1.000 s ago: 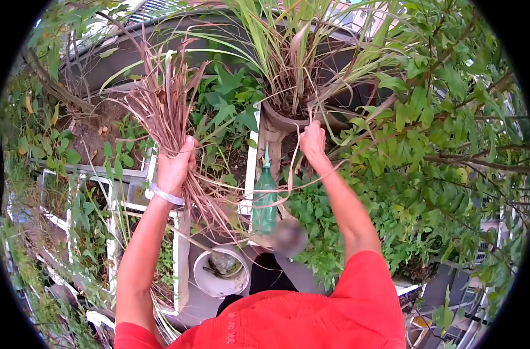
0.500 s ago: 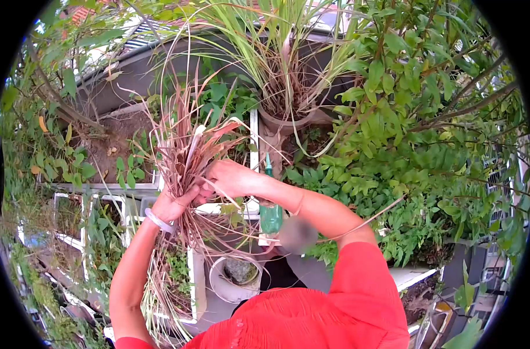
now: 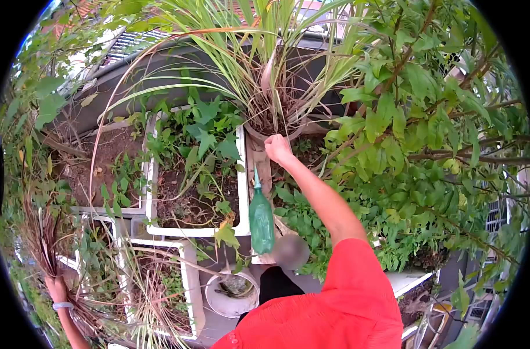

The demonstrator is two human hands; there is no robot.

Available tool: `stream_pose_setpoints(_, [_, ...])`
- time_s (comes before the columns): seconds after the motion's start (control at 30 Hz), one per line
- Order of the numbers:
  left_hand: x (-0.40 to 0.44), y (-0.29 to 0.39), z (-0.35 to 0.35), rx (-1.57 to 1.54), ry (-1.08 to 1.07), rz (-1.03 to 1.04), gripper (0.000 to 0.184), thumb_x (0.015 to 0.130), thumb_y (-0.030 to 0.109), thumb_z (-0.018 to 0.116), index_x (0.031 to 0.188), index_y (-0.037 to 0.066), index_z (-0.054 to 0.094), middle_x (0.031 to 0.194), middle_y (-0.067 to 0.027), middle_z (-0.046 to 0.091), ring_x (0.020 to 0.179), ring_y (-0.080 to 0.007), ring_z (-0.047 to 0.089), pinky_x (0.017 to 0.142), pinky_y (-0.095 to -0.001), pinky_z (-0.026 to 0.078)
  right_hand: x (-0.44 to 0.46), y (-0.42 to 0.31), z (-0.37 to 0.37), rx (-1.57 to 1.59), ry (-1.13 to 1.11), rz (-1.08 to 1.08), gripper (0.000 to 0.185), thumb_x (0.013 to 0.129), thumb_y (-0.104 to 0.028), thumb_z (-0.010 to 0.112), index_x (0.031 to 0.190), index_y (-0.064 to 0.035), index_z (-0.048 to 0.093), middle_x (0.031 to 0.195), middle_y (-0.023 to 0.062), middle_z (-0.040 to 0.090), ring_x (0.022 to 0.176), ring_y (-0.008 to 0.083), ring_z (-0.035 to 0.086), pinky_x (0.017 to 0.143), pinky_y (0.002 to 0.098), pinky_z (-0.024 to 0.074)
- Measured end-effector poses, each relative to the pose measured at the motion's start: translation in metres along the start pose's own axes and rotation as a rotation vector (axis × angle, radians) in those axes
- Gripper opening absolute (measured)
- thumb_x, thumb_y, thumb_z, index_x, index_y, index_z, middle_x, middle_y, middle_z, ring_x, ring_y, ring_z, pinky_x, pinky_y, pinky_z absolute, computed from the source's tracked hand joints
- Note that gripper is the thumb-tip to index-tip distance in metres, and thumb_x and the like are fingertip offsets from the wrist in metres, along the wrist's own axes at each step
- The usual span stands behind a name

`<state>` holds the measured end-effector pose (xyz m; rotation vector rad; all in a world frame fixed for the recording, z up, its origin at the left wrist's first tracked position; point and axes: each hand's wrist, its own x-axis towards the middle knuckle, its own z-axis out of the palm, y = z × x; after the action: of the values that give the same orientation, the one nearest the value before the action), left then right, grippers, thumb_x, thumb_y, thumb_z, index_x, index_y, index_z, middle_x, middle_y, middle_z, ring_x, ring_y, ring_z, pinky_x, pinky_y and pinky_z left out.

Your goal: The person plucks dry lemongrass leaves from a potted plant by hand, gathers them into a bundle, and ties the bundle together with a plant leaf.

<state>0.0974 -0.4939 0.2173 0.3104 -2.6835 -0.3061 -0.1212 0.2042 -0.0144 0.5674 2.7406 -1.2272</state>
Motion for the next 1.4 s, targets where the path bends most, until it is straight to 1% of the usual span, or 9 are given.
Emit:
stream_pose_setpoints(0.03, [0.009, -0.010, -0.031, -0.055, -0.266, -0.139, 0.036, 0.081, 0.026, 0.052, 0.100, -0.005, 0.053, 0.093, -0.0135, 0.056, 0.085, -0.0213, 0.050, 0.076, -0.0336, 0.039, 0.015, 0.004, -0.007, -0.030, 0.218, -0.027, 0.023, 0.071, -0.010, 0.047, 0.086, -0.0044, 0.064, 0.089, 0.0181, 0.061, 0.087, 0.0317, 0.057, 0.078, 0.0357, 0.0442])
stream_pose_setpoints(0.17, [-0.001, 0.029, -0.019, 0.165, -0.235, -0.085, 0.030, 0.083, 0.019, 0.048, 0.103, -0.003, 0.053, 0.098, -0.0179, 0.054, 0.090, -0.0293, 0.049, 0.080, -0.0365, 0.036, 0.111, 0.025, -0.020, -0.046, 0.850, -0.397, 0.021, 0.071, -0.004, 0.045, 0.087, -0.0018, 0.057, 0.078, 0.0169, 0.058, 0.077, 0.0326, 0.056, 0.068, 0.0397, 0.0418])
stream_pose_setpoints(0.3, [-0.012, 0.118, 0.061, 0.117, -0.495, 0.129, 0.039, 0.072, 0.003, 0.049, 0.111, 0.000, 0.049, 0.105, -0.0218, 0.048, 0.100, -0.0373, 0.042, 0.087, -0.0391, 0.033, 0.173, 0.040, -0.034, -0.193, 0.935, -0.255, 0.025, 0.072, -0.021, 0.056, 0.080, 0.0027, 0.056, 0.079, 0.0223, 0.058, 0.082, 0.0371, 0.054, 0.076, 0.0413, 0.0396])
stream_pose_setpoints(0.57, [-0.056, 0.151, 0.124, 0.032, -0.565, 0.110, 0.048, 0.064, -0.002, 0.052, 0.112, -0.002, 0.046, 0.097, -0.0194, 0.048, 0.091, -0.0361, 0.043, 0.084, -0.0405, 0.034, 0.182, 0.001, -0.079, -0.058, 0.441, -0.021, 0.065, 0.065, -0.027, 0.057, 0.115, 0.0108, 0.041, 0.103, 0.0278, 0.053, 0.097, 0.0352, 0.051, 0.084, 0.0359, 0.0378])
stream_pose_setpoints(0.77, [-0.074, 0.136, 0.121, 0.072, -0.645, 0.058, 0.045, 0.063, -0.002, 0.051, 0.107, -0.003, 0.047, 0.099, -0.0204, 0.047, 0.090, -0.0363, 0.044, 0.083, -0.0397, 0.035, 0.254, 0.078, -0.080, 0.439, 0.173, 0.072, 0.024, 0.077, -0.024, 0.053, 0.087, -0.0025, 0.054, 0.078, 0.0040, 0.055, 0.066, 0.0143, 0.050, 0.059, 0.0282, 0.0399])
stream_pose_setpoints(0.87, [-0.067, 0.154, 0.123, 0.013, -0.688, 0.020, 0.038, 0.064, 0.000, 0.051, 0.102, -0.004, 0.049, 0.092, -0.0205, 0.049, 0.086, -0.0362, 0.045, 0.081, -0.0398, 0.035, 0.198, 0.020, -0.078, 0.539, 0.024, 0.197, 0.018, 0.079, -0.024, 0.054, 0.080, -0.0056, 0.055, 0.068, 0.0007, 0.054, 0.057, 0.0112, 0.047, 0.052, 0.0263, 0.0383])
stream_pose_setpoints(1.0, [-0.070, 0.154, 0.131, -0.007, -0.624, -0.082, 0.035, 0.067, 0.003, 0.053, 0.101, -0.004, 0.049, 0.091, -0.0209, 0.049, 0.087, -0.0358, 0.045, 0.081, -0.0395, 0.035, 0.206, 0.050, -0.091, 0.692, 0.056, 0.100, 0.009, 0.075, -0.017, 0.064, 0.076, -0.0109, 0.057, 0.061, -0.0035, 0.049, 0.056, 0.0056, 0.044, 0.049, 0.0197, 0.0311])
stream_pose_setpoints(1.23, [-0.065, 0.164, 0.127, -0.062, -0.613, -0.111, 0.028, 0.071, 0.006, 0.055, 0.098, -0.002, 0.052, 0.091, -0.0201, 0.053, 0.086, -0.0343, 0.048, 0.079, -0.0377, 0.036, 0.221, 0.084, -0.080, 0.955, 0.197, 0.149, 0.023, 0.088, -0.024, 0.044, 0.070, -0.0097, 0.047, 0.074, 0.0031, 0.056, 0.063, 0.0137, 0.051, 0.058, 0.0290, 0.0407])
stream_pose_setpoints(1.4, [-0.072, 0.163, 0.131, -0.081, -0.621, -0.116, 0.029, 0.073, 0.008, 0.056, 0.100, -0.002, 0.052, 0.092, -0.0198, 0.053, 0.086, -0.0342, 0.048, 0.079, -0.0377, 0.036, 0.224, 0.064, -0.059, 0.428, 0.405, 0.032, 0.037, 0.085, -0.041, 0.041, 0.089, -0.0053, 0.051, 0.074, 0.0085, 0.054, 0.064, 0.0227, 0.044, 0.059, 0.0341, 0.0375])
